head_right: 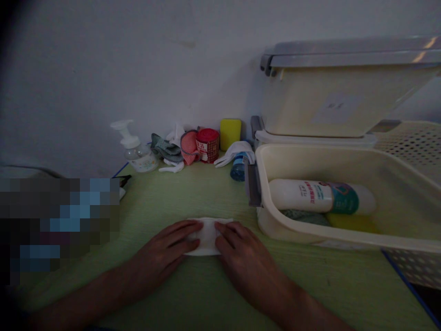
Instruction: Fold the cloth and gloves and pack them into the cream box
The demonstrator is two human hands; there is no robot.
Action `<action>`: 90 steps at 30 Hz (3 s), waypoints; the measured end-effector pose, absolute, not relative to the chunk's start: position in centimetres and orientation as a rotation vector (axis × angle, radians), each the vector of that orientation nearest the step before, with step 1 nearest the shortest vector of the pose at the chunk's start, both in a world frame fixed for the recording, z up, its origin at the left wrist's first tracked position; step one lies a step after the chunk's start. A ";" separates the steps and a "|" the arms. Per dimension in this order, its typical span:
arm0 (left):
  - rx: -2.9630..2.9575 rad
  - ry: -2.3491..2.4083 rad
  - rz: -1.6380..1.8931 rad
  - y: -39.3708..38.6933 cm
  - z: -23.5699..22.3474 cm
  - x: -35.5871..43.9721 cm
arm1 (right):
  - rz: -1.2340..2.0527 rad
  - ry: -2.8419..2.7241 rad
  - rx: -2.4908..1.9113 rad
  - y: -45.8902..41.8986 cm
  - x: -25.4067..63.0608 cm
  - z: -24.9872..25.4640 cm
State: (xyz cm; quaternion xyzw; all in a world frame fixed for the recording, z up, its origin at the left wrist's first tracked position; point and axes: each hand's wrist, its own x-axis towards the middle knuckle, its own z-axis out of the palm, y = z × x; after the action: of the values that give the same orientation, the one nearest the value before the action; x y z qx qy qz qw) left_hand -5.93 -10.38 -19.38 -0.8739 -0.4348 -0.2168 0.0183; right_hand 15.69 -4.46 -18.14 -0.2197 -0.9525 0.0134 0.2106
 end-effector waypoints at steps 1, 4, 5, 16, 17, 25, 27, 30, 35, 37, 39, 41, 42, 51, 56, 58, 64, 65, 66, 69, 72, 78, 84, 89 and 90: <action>-2.704 -1.333 -0.679 -10.4 -19.4 -5.9 | -0.004 -2.659 -0.581 -4.4 15.8 -18.2; -2.657 -1.281 -0.728 -10.4 -19.7 -6.0 | -0.124 -2.689 -0.510 -4.3 15.9 -18.2; -2.635 -1.260 -0.752 -10.4 -19.8 -6.1 | -0.153 -2.695 -0.497 -4.3 16.0 -18.1; -2.596 -1.162 -0.733 -11.1 -19.5 -6.0 | -0.245 -2.675 -0.413 -5.0 16.1 -17.6; -2.604 -1.157 -0.728 -11.2 -19.5 -6.0 | -0.248 -2.679 -0.413 -5.1 16.1 -17.6; -2.651 -1.154 -0.772 -11.3 -19.0 -5.7 | -0.202 -2.710 -0.427 -5.4 16.4 -18.0; -2.664 -1.173 -0.766 -11.3 -18.9 -5.6 | -0.192 -2.709 -0.438 -5.4 16.4 -18.0; -2.663 -1.212 -0.770 -11.3 -18.8 -5.5 | -0.187 -2.707 -0.448 -5.4 16.4 -17.8; -2.662 -1.177 -0.760 -11.1 -18.9 -5.8 | -0.221 -2.706 -0.435 -5.3 16.3 -17.6; -2.654 -1.149 -0.743 -11.0 -19.0 -6.0 | -0.228 -2.697 -0.430 -5.3 16.2 -17.5; -2.631 -1.132 -0.735 -10.9 -19.1 -6.1 | -0.205 -2.673 -0.433 -5.4 16.1 -17.4; -2.600 -1.129 -0.740 -10.8 -18.9 -6.1 | -0.153 -2.642 -0.431 -5.6 15.9 -17.4; -2.587 -1.130 -0.750 -10.8 -18.8 -6.1 | -0.125 -2.631 -0.429 -5.6 15.9 -17.4; -2.632 -1.109 -0.743 -10.9 -18.3 -5.5 | -0.057 -2.635 -0.398 -5.6 15.7 -17.7; -2.673 -1.032 -0.718 -11.6 -18.6 -4.7 | -0.082 -2.549 -0.363 -6.3 15.0 -18.3; -2.666 -0.996 -0.721 -11.8 -18.6 -4.3 | -0.069 -2.512 -0.360 -6.7 14.7 -18.6; -2.589 -1.080 -0.799 -12.0 -19.0 -3.1 | -0.034 -2.465 -0.360 -7.1 14.1 -18.8; -2.580 -1.083 -0.803 -12.0 -19.2 -3.0 | -0.035 -2.463 -0.351 -7.0 14.1 -18.8; -2.577 -1.086 -0.805 -12.0 -19.4 -3.0 | -0.036 -2.469 -0.334 -6.9 14.1 -18.7; -2.583 -1.105 -0.799 -12.1 -19.8 -3.1 | -0.028 -2.497 -0.232 -6.2 14.4 -18.3; -2.597 -1.101 -0.768 -12.1 -20.2 -3.3 | -0.043 -2.526 -0.085 -5.3 14.9 -17.7; -2.593 -1.122 -0.917 -12.2 -19.8 -3.5 | -0.120 -2.490 0.099 -4.2 15.6 -17.5; -2.583 -1.098 -1.178 -12.0 -18.7 -3.6 | -0.106 -2.475 0.068 -3.2 15.6 -17.2; -2.621 -1.076 -1.160 -11.9 -18.3 -3.4 | -0.162 -2.612 0.063 -2.1 15.7 -16.7; -2.627 -1.074 -1.144 -11.9 -18.4 -3.4 | -0.172 -2.619 0.081 -2.0 15.7 -16.8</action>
State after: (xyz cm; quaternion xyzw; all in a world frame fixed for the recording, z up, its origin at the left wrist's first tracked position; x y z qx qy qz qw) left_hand -3.44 -11.86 -18.37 -0.8578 -0.3506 -0.3735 0.0407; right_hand 15.72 -2.05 -16.80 0.0297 -0.9644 -0.0632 0.2552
